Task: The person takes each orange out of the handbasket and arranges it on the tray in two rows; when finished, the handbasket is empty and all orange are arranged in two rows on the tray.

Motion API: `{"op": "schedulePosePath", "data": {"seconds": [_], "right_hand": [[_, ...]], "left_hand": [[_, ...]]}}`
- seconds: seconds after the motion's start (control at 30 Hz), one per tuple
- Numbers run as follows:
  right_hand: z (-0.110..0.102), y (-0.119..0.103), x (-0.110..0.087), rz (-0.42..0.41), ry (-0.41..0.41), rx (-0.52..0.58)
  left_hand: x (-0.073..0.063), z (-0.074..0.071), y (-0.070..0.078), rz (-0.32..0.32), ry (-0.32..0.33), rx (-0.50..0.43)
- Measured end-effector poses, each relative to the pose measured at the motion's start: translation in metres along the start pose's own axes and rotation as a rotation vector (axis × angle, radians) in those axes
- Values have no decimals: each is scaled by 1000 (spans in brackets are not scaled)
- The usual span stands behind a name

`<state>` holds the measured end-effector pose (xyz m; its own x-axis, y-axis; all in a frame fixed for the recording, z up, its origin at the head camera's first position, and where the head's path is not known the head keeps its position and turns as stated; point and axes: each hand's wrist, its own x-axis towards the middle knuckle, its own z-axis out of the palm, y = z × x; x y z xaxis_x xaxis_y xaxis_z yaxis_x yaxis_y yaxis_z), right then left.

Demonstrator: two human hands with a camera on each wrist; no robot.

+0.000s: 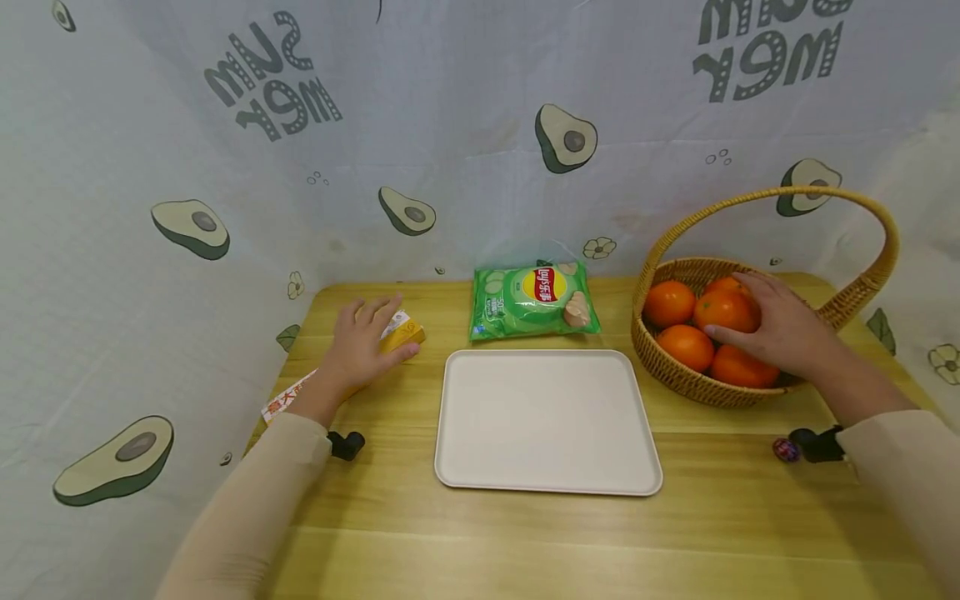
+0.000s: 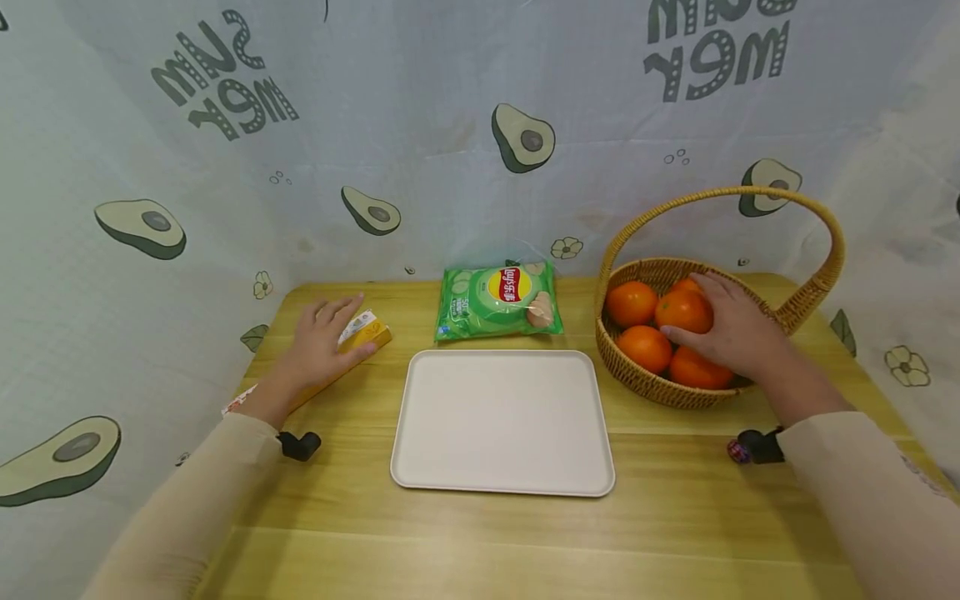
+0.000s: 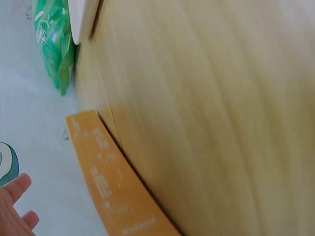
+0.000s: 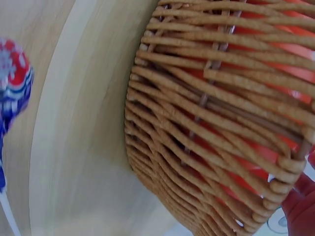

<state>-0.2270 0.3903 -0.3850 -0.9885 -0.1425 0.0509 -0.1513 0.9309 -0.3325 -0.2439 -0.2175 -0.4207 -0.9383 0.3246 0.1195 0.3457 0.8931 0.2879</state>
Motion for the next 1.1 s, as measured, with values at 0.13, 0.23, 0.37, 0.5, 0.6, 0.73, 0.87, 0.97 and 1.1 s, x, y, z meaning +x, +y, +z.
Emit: {"op": "schedulePosePath", "data": {"seconds": [0.13,0.23,0.37,0.5,0.6,0.73,0.87,0.97,1.1], "right_hand": [[2,-3,0,13,2,16],[2,-5,-1,26,-3,31],[2,-9,-2,34,8,63],[2,-12,-3,44,20,95],[2,-14,-4,55,25,106],[5,-17,-5,80,31,129],[8,-18,-7,80,32,141],[10,-17,-6,65,35,134],[13,-15,-5,55,47,120]], "left_hand": [[-5,7,9,-6,15,-29],[-10,10,14,-12,17,-52],[-15,14,19,2,19,-96],[-20,18,25,40,29,-142],[-23,21,29,51,31,-163],[-26,25,36,34,9,-182],[-30,31,40,24,-8,-217],[-31,36,42,20,-16,-239],[-33,42,46,3,-38,-253]]}}
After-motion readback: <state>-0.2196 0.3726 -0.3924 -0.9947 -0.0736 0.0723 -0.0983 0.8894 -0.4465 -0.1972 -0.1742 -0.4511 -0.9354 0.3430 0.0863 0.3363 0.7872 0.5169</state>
